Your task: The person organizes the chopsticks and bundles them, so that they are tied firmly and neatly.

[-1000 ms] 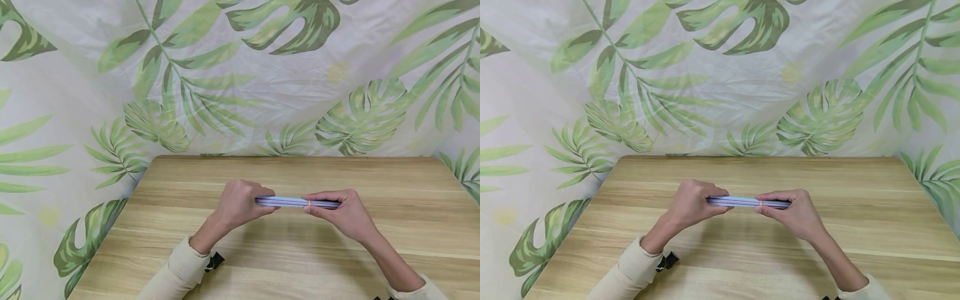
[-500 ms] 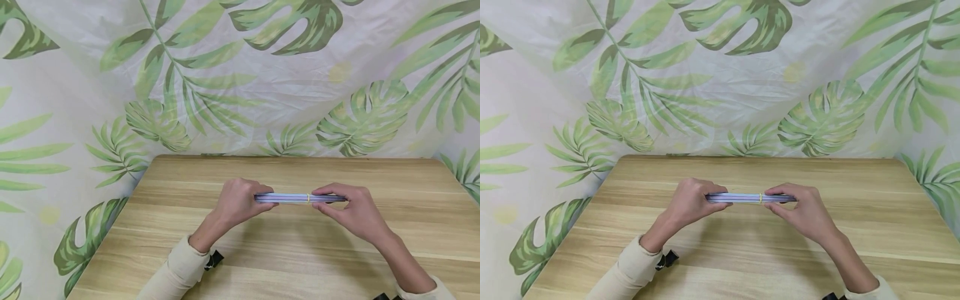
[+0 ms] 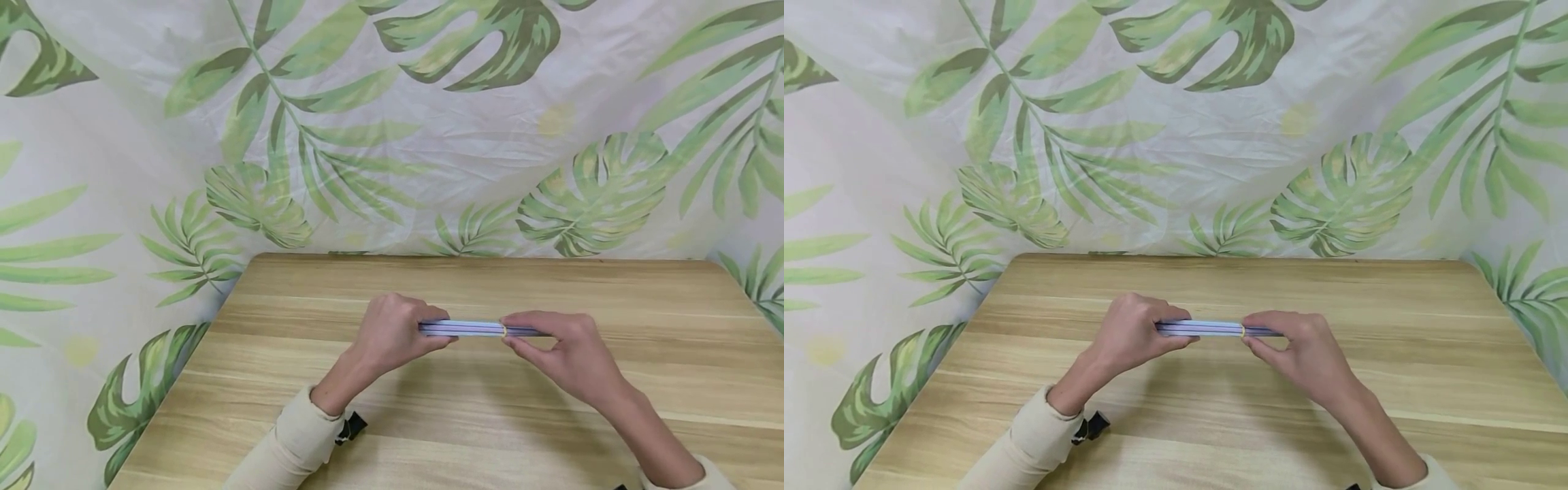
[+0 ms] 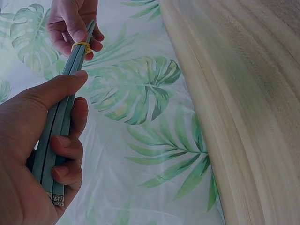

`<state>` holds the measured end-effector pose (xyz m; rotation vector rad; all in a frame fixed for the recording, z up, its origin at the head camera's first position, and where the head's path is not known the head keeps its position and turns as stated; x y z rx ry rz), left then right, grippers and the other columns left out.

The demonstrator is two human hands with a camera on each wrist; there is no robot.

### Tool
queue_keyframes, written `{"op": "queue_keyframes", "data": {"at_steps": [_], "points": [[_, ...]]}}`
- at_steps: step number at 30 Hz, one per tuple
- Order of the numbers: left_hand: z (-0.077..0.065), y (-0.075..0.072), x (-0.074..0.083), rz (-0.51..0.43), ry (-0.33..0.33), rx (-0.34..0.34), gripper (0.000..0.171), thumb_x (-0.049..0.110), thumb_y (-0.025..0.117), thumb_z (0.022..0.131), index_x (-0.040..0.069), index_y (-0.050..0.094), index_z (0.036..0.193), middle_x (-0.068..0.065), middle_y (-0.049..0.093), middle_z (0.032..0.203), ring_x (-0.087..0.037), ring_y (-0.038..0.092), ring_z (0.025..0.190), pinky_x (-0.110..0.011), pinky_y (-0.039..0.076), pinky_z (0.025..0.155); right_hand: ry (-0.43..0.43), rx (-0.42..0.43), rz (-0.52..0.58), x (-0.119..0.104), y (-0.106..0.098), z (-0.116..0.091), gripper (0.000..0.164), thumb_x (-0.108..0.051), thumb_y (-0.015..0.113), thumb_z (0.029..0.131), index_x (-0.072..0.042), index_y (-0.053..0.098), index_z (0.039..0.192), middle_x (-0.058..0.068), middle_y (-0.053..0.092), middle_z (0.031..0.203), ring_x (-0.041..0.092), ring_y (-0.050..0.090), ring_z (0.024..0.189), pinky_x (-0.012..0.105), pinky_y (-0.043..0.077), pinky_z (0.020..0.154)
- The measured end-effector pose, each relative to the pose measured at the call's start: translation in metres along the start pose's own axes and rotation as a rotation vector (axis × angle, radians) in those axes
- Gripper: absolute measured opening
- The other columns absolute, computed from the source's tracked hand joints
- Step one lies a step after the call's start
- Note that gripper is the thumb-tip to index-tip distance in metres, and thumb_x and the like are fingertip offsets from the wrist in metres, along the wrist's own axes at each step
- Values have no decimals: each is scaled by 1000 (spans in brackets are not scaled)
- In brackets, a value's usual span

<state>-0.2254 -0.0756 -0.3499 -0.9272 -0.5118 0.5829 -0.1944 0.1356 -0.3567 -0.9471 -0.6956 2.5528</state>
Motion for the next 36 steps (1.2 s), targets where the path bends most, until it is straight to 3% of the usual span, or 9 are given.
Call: {"op": "queue_keyframes", "data": {"at_steps": [5, 10, 14, 18, 25, 29, 36], "points": [[1, 1, 1, -1, -3, -10, 14, 37, 94, 81, 29, 84, 86, 16, 70, 66, 4, 47, 52, -14, 32, 49, -47, -5, -41, -6, 5, -1, 39, 7, 93, 70, -9, 86, 105, 6, 85, 99, 15, 80, 82, 10, 52, 62], [1, 4, 4, -1, -3, -23, 14, 36, 94, 81, 29, 84, 87, 15, 71, 67, 5, 47, 52, -13, 33, 49, -69, -4, -75, -9, 7, -1, 39, 5, 94, 69, -10, 87, 104, 5, 85, 98, 17, 79, 78, 12, 50, 60], [1, 8, 6, -15, 0, -47, 13, 35, 94, 82, 28, 85, 89, 15, 74, 70, 4, 47, 53, -12, 33, 49, -59, -48, -50, -10, 13, -1, 34, 4, 93, 73, -9, 87, 104, 8, 84, 100, 14, 80, 82, 9, 46, 55], [1, 8, 6, -27, -15, -55, 15, 36, 95, 81, 27, 86, 91, 14, 77, 75, 5, 50, 53, -12, 34, 49, -11, -98, -39, -6, 14, -1, 32, 2, 91, 78, -9, 85, 108, 8, 84, 102, 1, 74, 79, 8, 40, 48], [1, 7, 6, -34, -16, -60, 14, 35, 94, 82, 27, 85, 89, 16, 78, 76, 5, 51, 55, -12, 36, 51, 37, -141, -79, -3, 6, 0, 39, -1, 95, 76, -15, 81, 110, -4, 82, 102, 5, 76, 85, 12, 57, 74], [2, 5, 4, -29, -20, -47, 15, 38, 94, 81, 29, 84, 86, 18, 75, 73, 6, 49, 55, -13, 36, 51, 33, -109, -54, -2, 4, 0, 38, 3, 94, 76, -21, 78, 101, -11, 78, 96, 2, 72, 82, 11, 56, 76], [1, 3, 4, -33, -20, -28, 14, 37, 95, 81, 28, 84, 86, 18, 75, 72, 6, 47, 53, -12, 34, 50, -19, -23, -3, -5, 5, -1, 40, 10, 93, 72, -16, 83, 100, -2, 82, 96, 8, 77, 82, 13, 58, 74]]}}
Point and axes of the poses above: each hand's wrist, its own z-axis towards the middle knuckle, its own y-axis out of the palm, x = y × z, the point moved 8 cm from there along z, towards the middle knuckle
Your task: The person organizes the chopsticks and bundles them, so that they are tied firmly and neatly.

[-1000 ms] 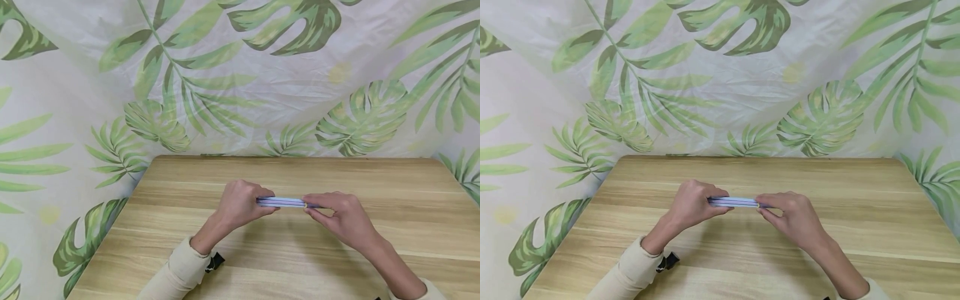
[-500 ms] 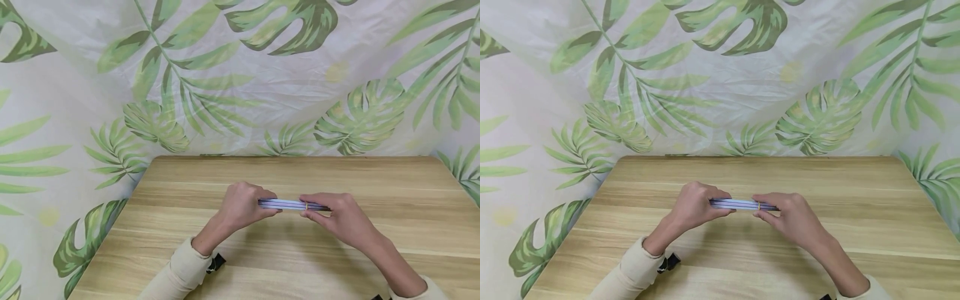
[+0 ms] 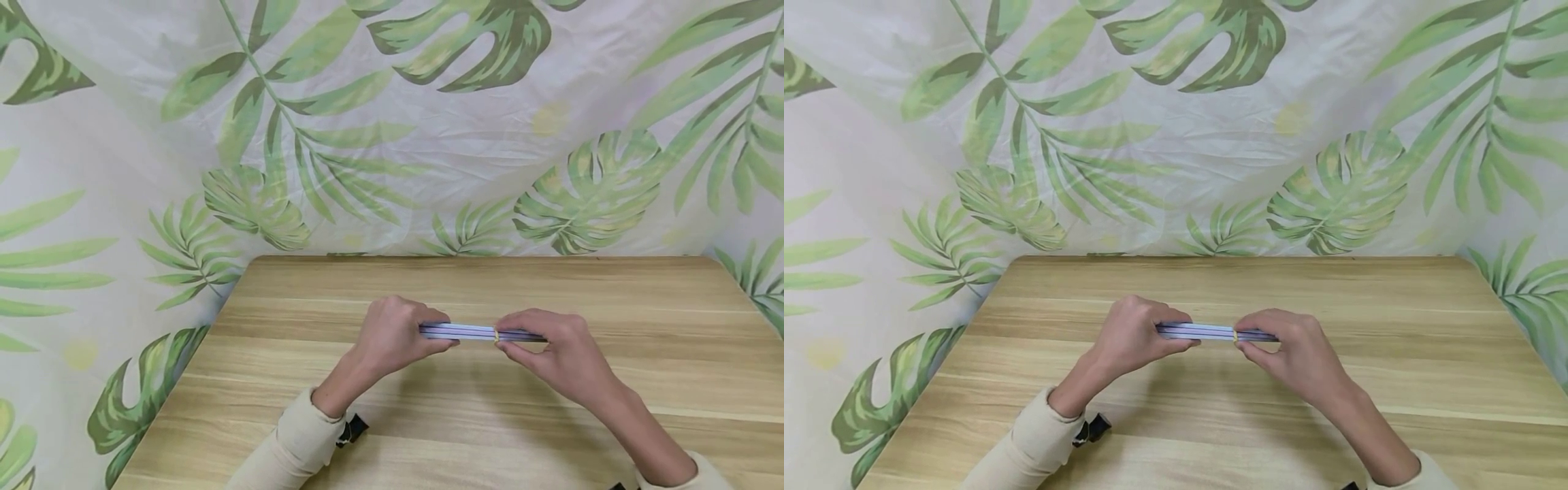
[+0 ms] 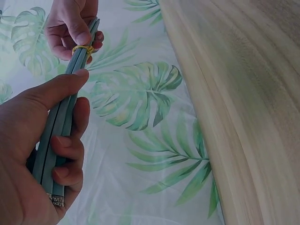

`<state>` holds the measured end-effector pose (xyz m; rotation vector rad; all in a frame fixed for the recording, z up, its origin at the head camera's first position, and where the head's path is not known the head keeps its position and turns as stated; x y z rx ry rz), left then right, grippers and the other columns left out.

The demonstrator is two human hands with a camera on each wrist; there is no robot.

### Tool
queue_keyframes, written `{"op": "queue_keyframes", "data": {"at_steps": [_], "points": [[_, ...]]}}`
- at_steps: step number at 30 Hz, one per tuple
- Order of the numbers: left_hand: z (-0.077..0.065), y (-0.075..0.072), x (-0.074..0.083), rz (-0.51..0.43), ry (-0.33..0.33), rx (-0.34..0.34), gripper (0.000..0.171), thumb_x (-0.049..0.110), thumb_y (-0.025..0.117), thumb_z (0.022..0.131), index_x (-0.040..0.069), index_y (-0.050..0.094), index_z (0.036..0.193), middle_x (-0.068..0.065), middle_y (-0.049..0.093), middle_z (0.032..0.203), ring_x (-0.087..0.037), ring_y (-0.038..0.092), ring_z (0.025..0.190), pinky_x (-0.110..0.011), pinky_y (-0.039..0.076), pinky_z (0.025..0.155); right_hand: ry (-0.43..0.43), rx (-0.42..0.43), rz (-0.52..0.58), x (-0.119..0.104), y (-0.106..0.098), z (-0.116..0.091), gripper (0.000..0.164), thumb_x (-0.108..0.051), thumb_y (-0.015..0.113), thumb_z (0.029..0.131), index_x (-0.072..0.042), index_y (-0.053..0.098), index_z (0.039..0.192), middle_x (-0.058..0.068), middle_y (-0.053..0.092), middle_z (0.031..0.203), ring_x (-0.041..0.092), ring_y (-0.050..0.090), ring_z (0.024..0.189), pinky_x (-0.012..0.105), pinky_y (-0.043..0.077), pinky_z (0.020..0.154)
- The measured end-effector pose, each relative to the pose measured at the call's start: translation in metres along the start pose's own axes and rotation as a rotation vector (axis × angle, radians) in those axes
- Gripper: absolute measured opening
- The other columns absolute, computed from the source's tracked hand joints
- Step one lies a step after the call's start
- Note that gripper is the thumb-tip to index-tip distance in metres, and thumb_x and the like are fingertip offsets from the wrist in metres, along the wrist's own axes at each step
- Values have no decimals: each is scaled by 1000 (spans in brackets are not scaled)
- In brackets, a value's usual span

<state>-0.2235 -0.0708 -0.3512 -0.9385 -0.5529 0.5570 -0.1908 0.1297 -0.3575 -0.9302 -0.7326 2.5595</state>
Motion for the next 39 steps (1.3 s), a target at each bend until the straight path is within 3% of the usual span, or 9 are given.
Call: {"op": "queue_keyframes", "data": {"at_steps": [5, 12, 15, 19, 22, 26, 33, 39], "points": [[-1, 0, 2, -3, -6, 7, 14, 35, 96, 80, 28, 85, 86, 16, 75, 71, 5, 47, 53, -12, 33, 49, -8, 31, 31, -1, 2, -2, 40, 11, 94, 69, -12, 85, 101, 1, 83, 92, 6, 76, 79, 13, 57, 64], [-1, 4, 10, -20, 15, -15, 14, 34, 94, 82, 25, 87, 89, 14, 80, 78, 5, 52, 53, -9, 33, 50, -51, 48, -89, -6, 7, -2, 39, -8, 99, 66, -15, 88, 102, -1, 84, 90, 4, 64, 65, 10, 39, 52], [-1, 4, 8, -21, 5, -9, 14, 34, 95, 82, 25, 86, 89, 14, 79, 77, 5, 50, 52, -10, 33, 50, -13, 12, -124, -5, 7, -2, 40, -12, 99, 68, -17, 87, 106, -4, 83, 90, 2, 64, 67, 10, 42, 55], [-1, 4, 5, -27, -12, -4, 14, 34, 95, 81, 26, 85, 86, 16, 76, 73, 6, 45, 52, -12, 32, 49, 13, -25, -157, -5, 3, -1, 42, -9, 99, 71, -19, 83, 108, -8, 81, 96, 5, 71, 78, 11, 52, 71], [0, 4, 3, -38, -27, -13, 14, 35, 95, 81, 26, 85, 86, 17, 74, 70, 6, 44, 53, -12, 33, 50, -9, -28, -163, -9, 1, 1, 41, -2, 97, 71, -20, 81, 104, -8, 81, 100, 9, 76, 84, 12, 56, 80], [0, 5, 3, -75, -32, -43, 17, 34, 96, 81, 23, 85, 89, 14, 77, 74, 6, 49, 55, -11, 38, 54, -54, -28, -137, -14, 3, 0, 39, 4, 94, 72, -17, 80, 101, -4, 82, 100, 12, 79, 85, 13, 58, 80], [0, 7, 7, -135, -10, -57, 17, 26, 96, 81, 18, 83, 89, 10, 77, 77, 4, 55, 59, -12, 44, 59, -72, 17, -68, -12, 7, -3, 41, 4, 96, 68, -16, 83, 101, -1, 83, 97, 12, 78, 81, 13, 58, 75], [-1, 13, 13, -134, 28, -79, 16, 21, 94, 82, 15, 83, 93, 7, 80, 82, 1, 65, 64, -12, 49, 63, -88, 7, -120, -13, 12, -4, 39, -7, 99, 69, -16, 86, 104, -5, 82, 89, 2, 63, 69, 9, 43, 57]]}}
Point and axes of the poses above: each hand's wrist, its own z-axis towards the middle knuckle, its own y-axis out of the palm, x = y × z, the point moved 8 cm from there along z, towards the middle knuckle
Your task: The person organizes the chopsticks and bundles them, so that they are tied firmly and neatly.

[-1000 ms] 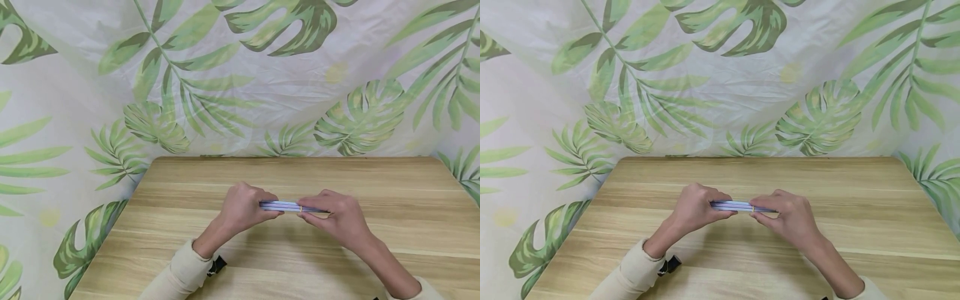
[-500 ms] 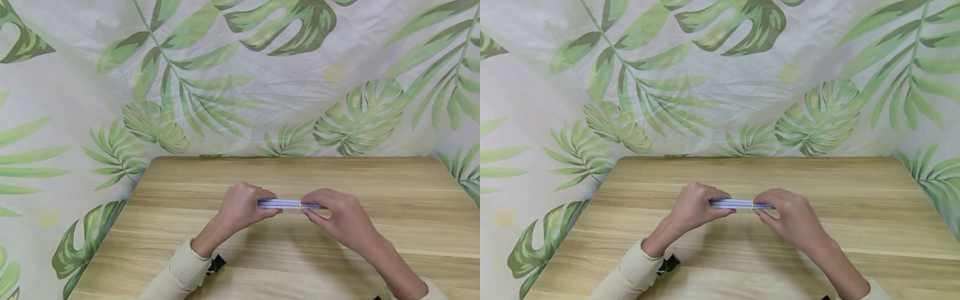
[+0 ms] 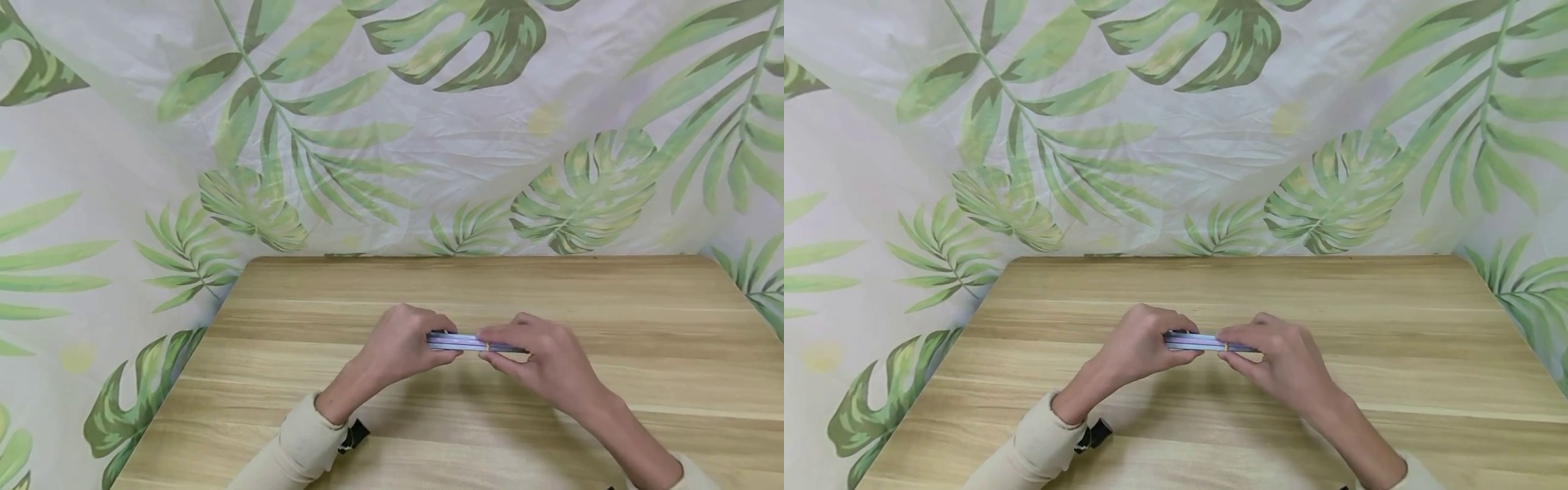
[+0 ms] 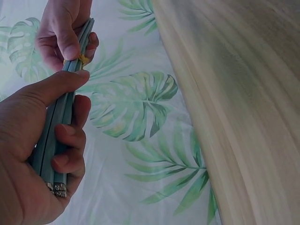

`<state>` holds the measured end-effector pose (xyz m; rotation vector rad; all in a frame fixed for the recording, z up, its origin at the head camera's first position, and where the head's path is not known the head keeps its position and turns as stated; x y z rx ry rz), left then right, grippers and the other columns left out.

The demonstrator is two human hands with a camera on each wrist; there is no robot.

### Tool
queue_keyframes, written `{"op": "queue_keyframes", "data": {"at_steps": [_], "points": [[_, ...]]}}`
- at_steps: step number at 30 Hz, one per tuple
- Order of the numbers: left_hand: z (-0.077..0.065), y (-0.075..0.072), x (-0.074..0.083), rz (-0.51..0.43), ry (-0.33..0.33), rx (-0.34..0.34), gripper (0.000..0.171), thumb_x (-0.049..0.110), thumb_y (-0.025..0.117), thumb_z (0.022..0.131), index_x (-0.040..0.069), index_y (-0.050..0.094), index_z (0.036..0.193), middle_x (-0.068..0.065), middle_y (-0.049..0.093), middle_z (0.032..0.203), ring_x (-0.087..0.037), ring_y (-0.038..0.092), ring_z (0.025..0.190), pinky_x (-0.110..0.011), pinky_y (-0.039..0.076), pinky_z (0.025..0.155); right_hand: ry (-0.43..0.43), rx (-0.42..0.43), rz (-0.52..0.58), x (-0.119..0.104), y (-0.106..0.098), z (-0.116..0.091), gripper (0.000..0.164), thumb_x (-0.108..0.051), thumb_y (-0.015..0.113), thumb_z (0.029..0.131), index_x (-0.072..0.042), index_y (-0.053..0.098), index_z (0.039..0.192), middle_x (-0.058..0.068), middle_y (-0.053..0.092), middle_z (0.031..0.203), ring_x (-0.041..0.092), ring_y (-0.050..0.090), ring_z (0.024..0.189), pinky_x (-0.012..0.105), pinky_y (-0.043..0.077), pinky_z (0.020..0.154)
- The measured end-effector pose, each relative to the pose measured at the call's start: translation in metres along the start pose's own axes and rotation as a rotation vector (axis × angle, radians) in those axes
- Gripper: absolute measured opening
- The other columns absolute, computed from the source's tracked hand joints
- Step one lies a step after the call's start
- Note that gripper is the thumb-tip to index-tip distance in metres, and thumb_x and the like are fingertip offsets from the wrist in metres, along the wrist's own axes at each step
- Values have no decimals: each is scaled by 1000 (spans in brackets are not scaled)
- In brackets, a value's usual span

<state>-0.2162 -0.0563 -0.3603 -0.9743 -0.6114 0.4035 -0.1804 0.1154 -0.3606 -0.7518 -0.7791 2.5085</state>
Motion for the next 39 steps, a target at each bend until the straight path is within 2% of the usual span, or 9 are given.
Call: {"op": "queue_keyframes", "data": {"at_steps": [3, 7, 14, 20, 26, 33, 39], "points": [[0, 0, -1, 18, -4, 8, 16, 19, 93, 81, 16, 83, 93, 8, 80, 82, 0, 64, 64, -13, 49, 63, 32, -46, -13, 2, 0, 0, 40, -10, 98, 72, -16, 84, 108, -5, 82, 96, 3, 68, 74, 12, 50, 63], [0, -3, -4, 48, 1, 26, 16, 18, 93, 80, 17, 82, 92, 9, 78, 80, 1, 61, 62, -14, 48, 61, 79, -90, 3, 6, -3, 0, 39, -4, 96, 75, -18, 80, 108, -7, 81, 103, 7, 75, 84, 17, 58, 73], [-1, -5, -4, 57, 6, 35, 16, 18, 92, 79, 18, 82, 90, 11, 77, 77, 2, 57, 59, -13, 45, 59, 79, -47, 67, 7, -3, 0, 36, 0, 95, 75, -21, 81, 101, -7, 81, 99, 9, 76, 86, 11, 56, 80], [-1, -7, -1, 62, 24, 50, 15, 18, 92, 79, 18, 82, 90, 11, 76, 77, 2, 56, 59, -13, 45, 58, 57, 12, 68, 5, -3, -1, 38, 1, 97, 70, -19, 84, 100, -4, 82, 95, 10, 76, 80, 13, 57, 71], [-1, -6, 2, 57, 33, 45, 16, 20, 93, 79, 18, 82, 90, 10, 78, 78, 2, 59, 60, -13, 46, 60, 48, 43, 52, 4, -3, -2, 39, -2, 99, 67, -17, 87, 101, -3, 84, 92, 6, 67, 70, 10, 46, 57], [0, -6, 5, 50, 44, 52, 16, 20, 93, 79, 18, 82, 90, 10, 78, 78, 1, 61, 61, -14, 48, 61, 29, 59, 39, 1, -3, -2, 40, -6, 100, 64, -14, 88, 101, -1, 84, 92, 6, 63, 65, 10, 40, 54], [0, -5, 5, 42, 41, 48, 16, 19, 93, 78, 17, 82, 90, 10, 79, 79, 1, 63, 62, -15, 49, 61, 18, 75, -20, 1, -2, -3, 39, -15, 100, 65, -17, 88, 102, -3, 85, 93, 6, 59, 60, 9, 36, 52]]}}
Point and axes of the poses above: each hand's wrist, its own z-axis towards the middle knuckle, its own y-axis out of the palm, x = y × z, the point moved 8 cm from there along z, towards the middle knuckle
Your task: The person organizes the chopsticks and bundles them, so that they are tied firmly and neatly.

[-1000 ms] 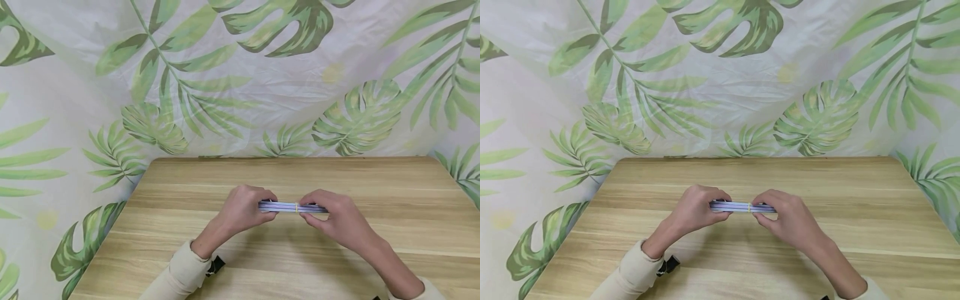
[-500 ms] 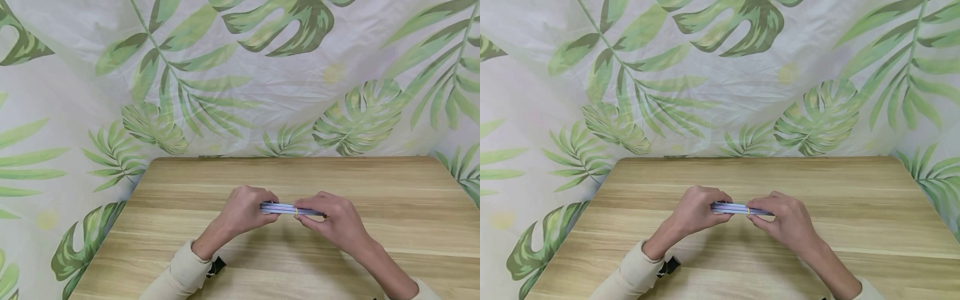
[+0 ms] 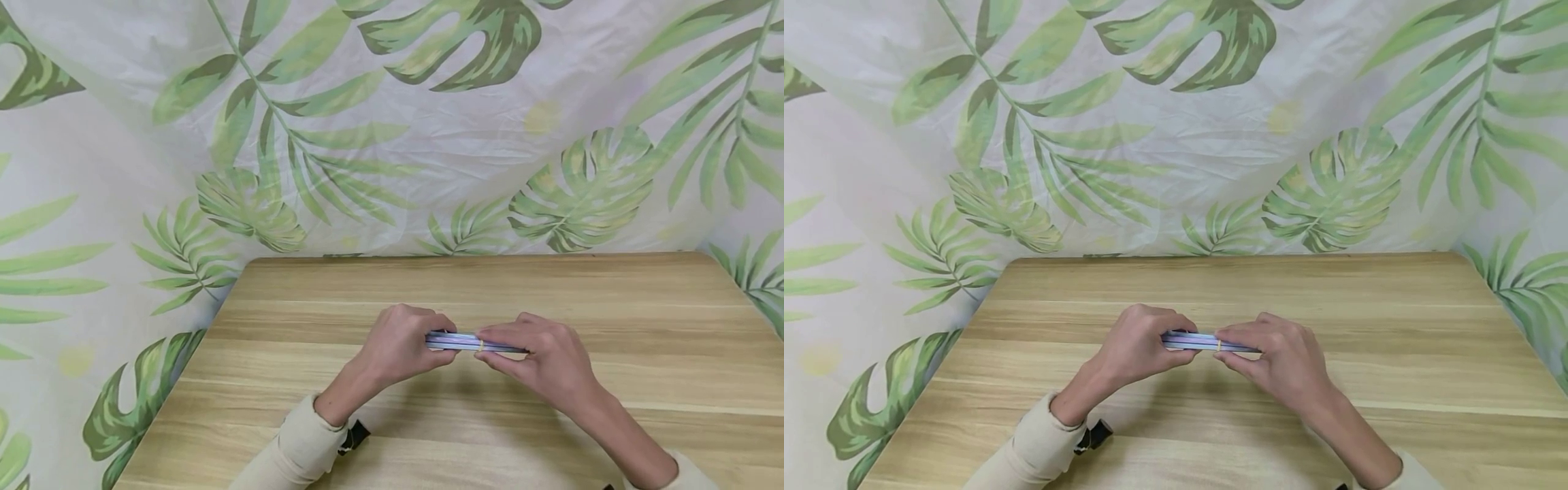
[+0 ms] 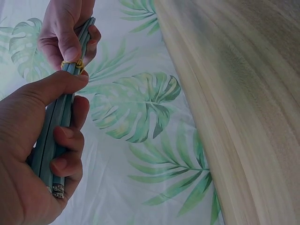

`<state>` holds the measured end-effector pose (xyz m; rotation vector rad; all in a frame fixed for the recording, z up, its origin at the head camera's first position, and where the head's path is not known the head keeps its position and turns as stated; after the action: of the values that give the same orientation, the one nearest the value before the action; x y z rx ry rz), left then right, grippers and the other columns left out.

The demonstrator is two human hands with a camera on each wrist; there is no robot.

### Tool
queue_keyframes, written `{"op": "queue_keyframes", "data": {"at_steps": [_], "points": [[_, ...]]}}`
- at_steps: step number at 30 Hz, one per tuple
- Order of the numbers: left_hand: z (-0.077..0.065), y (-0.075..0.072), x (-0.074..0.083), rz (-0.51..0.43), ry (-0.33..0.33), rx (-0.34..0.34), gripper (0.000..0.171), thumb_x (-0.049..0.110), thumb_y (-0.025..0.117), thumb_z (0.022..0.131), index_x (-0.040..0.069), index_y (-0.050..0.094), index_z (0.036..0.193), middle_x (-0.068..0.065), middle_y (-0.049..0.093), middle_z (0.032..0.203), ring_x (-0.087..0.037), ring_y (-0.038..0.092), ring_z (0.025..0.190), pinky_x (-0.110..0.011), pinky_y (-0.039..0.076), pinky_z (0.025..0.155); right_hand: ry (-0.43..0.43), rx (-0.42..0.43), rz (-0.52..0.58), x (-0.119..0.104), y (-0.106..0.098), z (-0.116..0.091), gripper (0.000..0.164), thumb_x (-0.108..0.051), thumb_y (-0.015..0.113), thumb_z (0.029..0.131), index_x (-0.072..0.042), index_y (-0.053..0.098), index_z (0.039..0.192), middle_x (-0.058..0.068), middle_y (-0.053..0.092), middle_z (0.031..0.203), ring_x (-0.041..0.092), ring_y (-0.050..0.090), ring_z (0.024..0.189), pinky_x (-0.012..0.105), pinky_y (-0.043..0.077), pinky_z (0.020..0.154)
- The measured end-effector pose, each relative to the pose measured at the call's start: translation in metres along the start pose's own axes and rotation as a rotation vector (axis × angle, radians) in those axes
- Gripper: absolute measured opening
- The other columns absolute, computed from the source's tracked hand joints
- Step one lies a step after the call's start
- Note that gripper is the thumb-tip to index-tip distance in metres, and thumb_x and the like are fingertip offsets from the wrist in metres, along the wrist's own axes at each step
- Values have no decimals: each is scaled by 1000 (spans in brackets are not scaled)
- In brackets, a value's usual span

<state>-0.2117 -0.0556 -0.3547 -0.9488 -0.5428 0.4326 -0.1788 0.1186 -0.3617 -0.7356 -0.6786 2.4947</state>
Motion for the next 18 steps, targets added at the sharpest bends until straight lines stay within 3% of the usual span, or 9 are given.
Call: {"op": "queue_keyframes", "data": {"at_steps": [7, 13, 18], "points": [[-1, -1, -1, 11, -14, -2, 16, 19, 93, 79, 18, 82, 90, 10, 79, 79, 1, 64, 63, -15, 49, 61, -1, 2, -48, -1, 2, 2, 39, -20, 100, 65, -20, 88, 102, -6, 84, 92, 4, 56, 59, 9, 33, 51], [-1, -2, -4, 20, -36, -17, 17, 21, 94, 79, 17, 83, 92, 9, 79, 80, 0, 64, 63, -15, 49, 61, 60, -67, -45, 1, 5, 2, 42, -19, 101, 67, -18, 86, 107, -5, 82, 89, 2, 62, 67, 13, 44, 56], [-1, -3, -5, 26, -50, -33, 17, 25, 94, 81, 19, 83, 92, 10, 79, 81, 1, 64, 62, -15, 48, 60, 97, -107, -30, 4, 3, 0, 42, -13, 100, 70, -18, 85, 108, -5, 83, 98, 7, 74, 78, 14, 53, 62]]}}
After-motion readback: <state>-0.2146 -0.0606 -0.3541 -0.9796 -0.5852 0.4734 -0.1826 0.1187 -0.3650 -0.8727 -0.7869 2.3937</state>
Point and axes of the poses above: each hand's wrist, its own z-axis towards the middle knuckle, its own y-axis out of the palm, x = y × z, the point moved 8 cm from there along z, towards the middle knuckle
